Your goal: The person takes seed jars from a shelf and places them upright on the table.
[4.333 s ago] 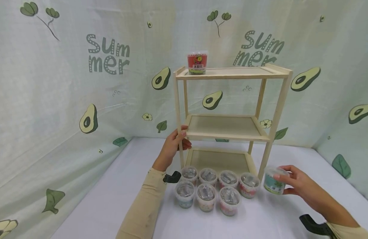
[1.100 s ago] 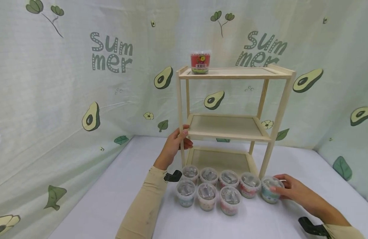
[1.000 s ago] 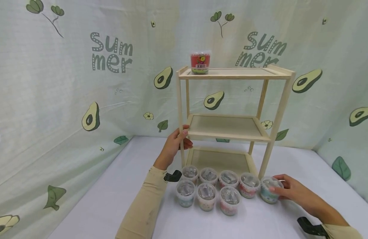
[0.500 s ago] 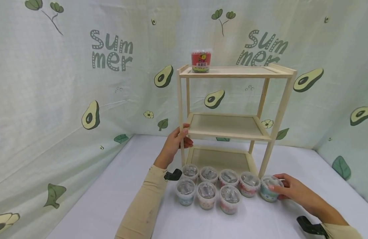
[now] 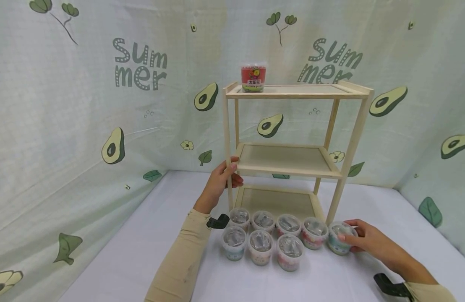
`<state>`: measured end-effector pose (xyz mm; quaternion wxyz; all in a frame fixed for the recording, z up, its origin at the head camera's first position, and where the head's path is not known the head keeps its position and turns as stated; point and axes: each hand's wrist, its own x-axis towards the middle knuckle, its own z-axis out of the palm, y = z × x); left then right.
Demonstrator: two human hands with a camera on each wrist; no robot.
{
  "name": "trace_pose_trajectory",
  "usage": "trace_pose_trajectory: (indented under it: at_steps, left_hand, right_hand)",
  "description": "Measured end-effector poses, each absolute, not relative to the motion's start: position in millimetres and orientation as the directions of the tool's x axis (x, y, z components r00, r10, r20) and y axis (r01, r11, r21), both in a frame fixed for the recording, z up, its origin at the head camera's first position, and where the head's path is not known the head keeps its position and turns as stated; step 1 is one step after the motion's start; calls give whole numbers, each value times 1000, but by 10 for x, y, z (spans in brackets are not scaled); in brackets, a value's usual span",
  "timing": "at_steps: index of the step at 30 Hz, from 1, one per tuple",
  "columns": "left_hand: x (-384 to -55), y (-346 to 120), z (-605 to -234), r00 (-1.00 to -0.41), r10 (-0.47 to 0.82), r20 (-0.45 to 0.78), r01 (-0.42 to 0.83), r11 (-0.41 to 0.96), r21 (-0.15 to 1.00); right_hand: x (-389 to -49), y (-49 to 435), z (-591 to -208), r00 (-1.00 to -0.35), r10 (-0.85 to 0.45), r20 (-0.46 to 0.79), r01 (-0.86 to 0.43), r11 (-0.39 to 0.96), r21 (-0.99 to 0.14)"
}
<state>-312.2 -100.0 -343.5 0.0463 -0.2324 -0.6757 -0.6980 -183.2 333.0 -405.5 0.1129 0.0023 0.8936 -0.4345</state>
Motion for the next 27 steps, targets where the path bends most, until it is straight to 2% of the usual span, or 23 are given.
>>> trace_pose_trajectory:
  at_steps: [18,27]
  left_hand:
    - [-3106,-988,-3410,-886,255,386,380,-76,922]
    - [-3102,-1000,-3428,-887,259,382,374,-83,924]
  right_hand:
    - [-1837,3429,-4022,-990,-52,-135,81,571,-817]
    - [-1831,3493,-4025,-995,34,-92,96,529,-843]
